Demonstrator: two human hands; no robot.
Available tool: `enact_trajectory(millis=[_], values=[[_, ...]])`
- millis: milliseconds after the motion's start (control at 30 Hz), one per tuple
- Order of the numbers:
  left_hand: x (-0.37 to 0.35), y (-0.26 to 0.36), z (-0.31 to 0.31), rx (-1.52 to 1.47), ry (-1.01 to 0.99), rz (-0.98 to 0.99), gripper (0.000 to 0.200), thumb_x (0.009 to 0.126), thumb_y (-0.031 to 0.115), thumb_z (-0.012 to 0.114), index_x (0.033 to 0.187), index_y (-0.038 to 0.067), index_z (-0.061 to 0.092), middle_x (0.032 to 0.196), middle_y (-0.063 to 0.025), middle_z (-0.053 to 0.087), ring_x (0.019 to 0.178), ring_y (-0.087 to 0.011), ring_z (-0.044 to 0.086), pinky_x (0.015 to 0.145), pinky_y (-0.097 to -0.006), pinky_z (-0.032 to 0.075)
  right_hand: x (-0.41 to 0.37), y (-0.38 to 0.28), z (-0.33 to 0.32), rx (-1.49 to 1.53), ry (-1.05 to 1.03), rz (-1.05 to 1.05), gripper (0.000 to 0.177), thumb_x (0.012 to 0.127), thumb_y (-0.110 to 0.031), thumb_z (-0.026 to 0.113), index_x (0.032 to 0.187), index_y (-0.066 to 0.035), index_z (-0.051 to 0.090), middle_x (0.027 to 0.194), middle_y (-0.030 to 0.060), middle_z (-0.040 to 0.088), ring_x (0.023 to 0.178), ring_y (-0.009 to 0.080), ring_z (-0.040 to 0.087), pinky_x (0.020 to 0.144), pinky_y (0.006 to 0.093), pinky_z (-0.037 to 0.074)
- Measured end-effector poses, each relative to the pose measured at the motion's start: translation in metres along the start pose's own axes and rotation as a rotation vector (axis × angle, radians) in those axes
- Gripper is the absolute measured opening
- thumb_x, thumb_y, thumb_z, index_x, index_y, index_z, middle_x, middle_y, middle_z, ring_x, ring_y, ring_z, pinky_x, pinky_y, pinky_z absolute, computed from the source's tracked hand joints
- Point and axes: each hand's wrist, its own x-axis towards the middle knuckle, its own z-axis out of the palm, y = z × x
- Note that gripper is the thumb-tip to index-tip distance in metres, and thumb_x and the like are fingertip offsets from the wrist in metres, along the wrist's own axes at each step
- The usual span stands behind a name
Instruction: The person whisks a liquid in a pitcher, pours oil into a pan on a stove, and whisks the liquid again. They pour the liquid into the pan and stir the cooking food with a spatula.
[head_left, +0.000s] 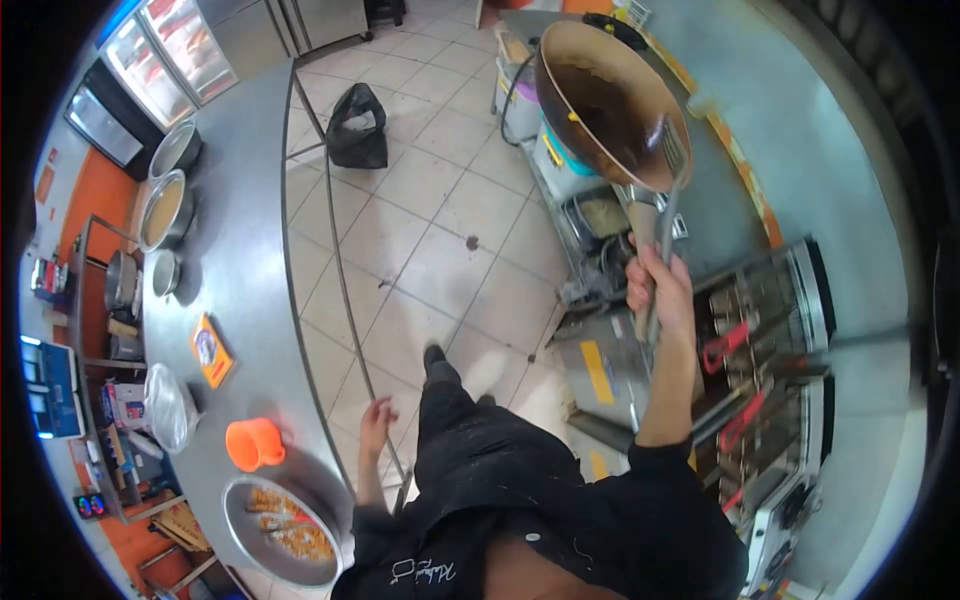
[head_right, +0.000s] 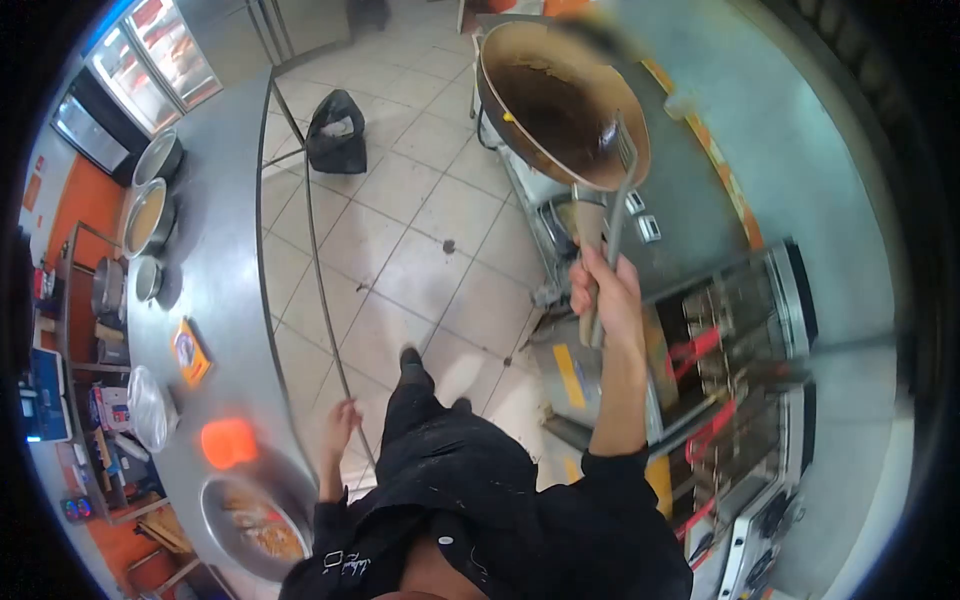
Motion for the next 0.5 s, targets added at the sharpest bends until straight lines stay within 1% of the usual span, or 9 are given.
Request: enact_trajectory(millis=[67, 167, 267, 333, 367, 400, 433, 467, 500], values=[[0.009, -0.037, -0.021, -0.059, 0.151, -0.148, 0.030, 0.096, 0.022, 0.050, 0.119, 0.004, 0.058, 0.078, -0.0054, 0.063, 0.065, -0.0117, 0.060, 0.057, -0.0240, 0.046, 0.091, -0.004, 0.019, -0.023, -0.020, -0.026, 0.030, 0.095, -0.023, 0.056, 0.115, -0.001, 0.051, 0.067, 0.0015, 0.049, 0.049, 0.0085, 0.045, 0.043, 0.0238, 0.038], [0.037, -0.013, -0.030, -0.064, 0.257, -0.327, 0.030, 0.096, 0.023, 0.050, 0.118, 0.005, 0.058, 0.076, -0.0073, 0.064, 0.066, -0.0134, 0.061, 0.057, -0.0257, 0.046, 0.225, -0.012, 0.050, -0.076, 0.026, -0.115, 0.028, 0.095, -0.022, 0.055, 0.113, -0.001, 0.051, 0.067, 0.0029, 0.051, 0.048, 0.0095, 0.047, 0.043, 0.0251, 0.039], [0.114, 0.012, -0.047, -0.135, 0.354, -0.481, 0.031, 0.096, 0.024, 0.048, 0.117, 0.004, 0.059, 0.076, -0.0072, 0.064, 0.066, -0.0150, 0.062, 0.059, -0.0285, 0.048, 0.352, -0.023, 0.068, -0.016, 0.130, -0.124, 0.022, 0.095, -0.020, 0.054, 0.106, -0.001, 0.052, 0.067, 0.0033, 0.052, 0.047, 0.0107, 0.046, 0.043, 0.0257, 0.039], [0.190, -0.003, -0.064, -0.047, 0.362, -0.393, 0.032, 0.096, 0.025, 0.047, 0.115, 0.003, 0.060, 0.078, -0.0069, 0.065, 0.065, -0.0155, 0.061, 0.058, -0.0295, 0.047, 0.427, -0.033, 0.071, 0.018, 0.214, -0.137, 0.024, 0.096, -0.022, 0.054, 0.110, -0.003, 0.053, 0.066, 0.0017, 0.050, 0.048, 0.0096, 0.045, 0.044, 0.0256, 0.038], [0.231, 0.017, -0.069, 0.102, 0.335, -0.292, 0.032, 0.096, 0.025, 0.046, 0.115, 0.003, 0.060, 0.079, -0.0073, 0.065, 0.066, -0.0163, 0.061, 0.060, -0.0295, 0.047, 0.468, -0.035, 0.064, -0.047, 0.241, -0.150, 0.023, 0.096, -0.020, 0.052, 0.108, -0.001, 0.053, 0.066, 0.0029, 0.051, 0.049, 0.0106, 0.046, 0.044, 0.0264, 0.039], [0.279, 0.052, -0.068, 0.253, 0.300, -0.194, 0.033, 0.096, 0.025, 0.046, 0.115, 0.002, 0.061, 0.081, -0.0078, 0.066, 0.067, -0.0170, 0.061, 0.062, -0.0295, 0.048, 0.501, -0.042, 0.061, -0.065, 0.265, -0.125, 0.023, 0.096, -0.020, 0.052, 0.108, -0.001, 0.053, 0.066, 0.0029, 0.051, 0.049, 0.0106, 0.046, 0.044, 0.0264, 0.039], [0.320, 0.119, -0.060, 0.505, 0.252, -0.004, 0.034, 0.096, 0.024, 0.046, 0.117, 0.000, 0.059, 0.084, -0.0098, 0.066, 0.073, -0.0162, 0.062, 0.065, -0.0287, 0.048, 0.534, -0.049, 0.060, -0.055, 0.304, -0.163, 0.018, 0.095, -0.019, 0.053, 0.097, -0.001, 0.051, 0.064, 0.0045, 0.051, 0.048, 0.0119, 0.046, 0.043, 0.0272, 0.039], [0.366, 0.188, -0.045, 0.358, 0.208, 0.028, 0.035, 0.096, 0.023, 0.046, 0.118, -0.002, 0.058, 0.082, -0.0096, 0.065, 0.076, -0.0150, 0.061, 0.069, -0.0285, 0.047, 0.568, -0.052, 0.056, -0.039, 0.342, -0.203, 0.018, 0.094, -0.018, 0.054, 0.087, -0.002, 0.050, 0.063, 0.0062, 0.052, 0.046, 0.0132, 0.047, 0.042, 0.0280, 0.039], [0.414, 0.228, -0.035, 0.312, 0.194, 0.052, 0.035, 0.096, 0.023, 0.047, 0.118, -0.001, 0.058, 0.082, -0.0091, 0.064, 0.075, -0.0143, 0.060, 0.069, -0.0283, 0.046, 0.603, -0.055, 0.048, -0.036, 0.361, -0.187, 0.018, 0.094, -0.018, 0.054, 0.087, -0.002, 0.050, 0.063, 0.0062, 0.052, 0.046, 0.0132, 0.047, 0.042, 0.0280, 0.039]])
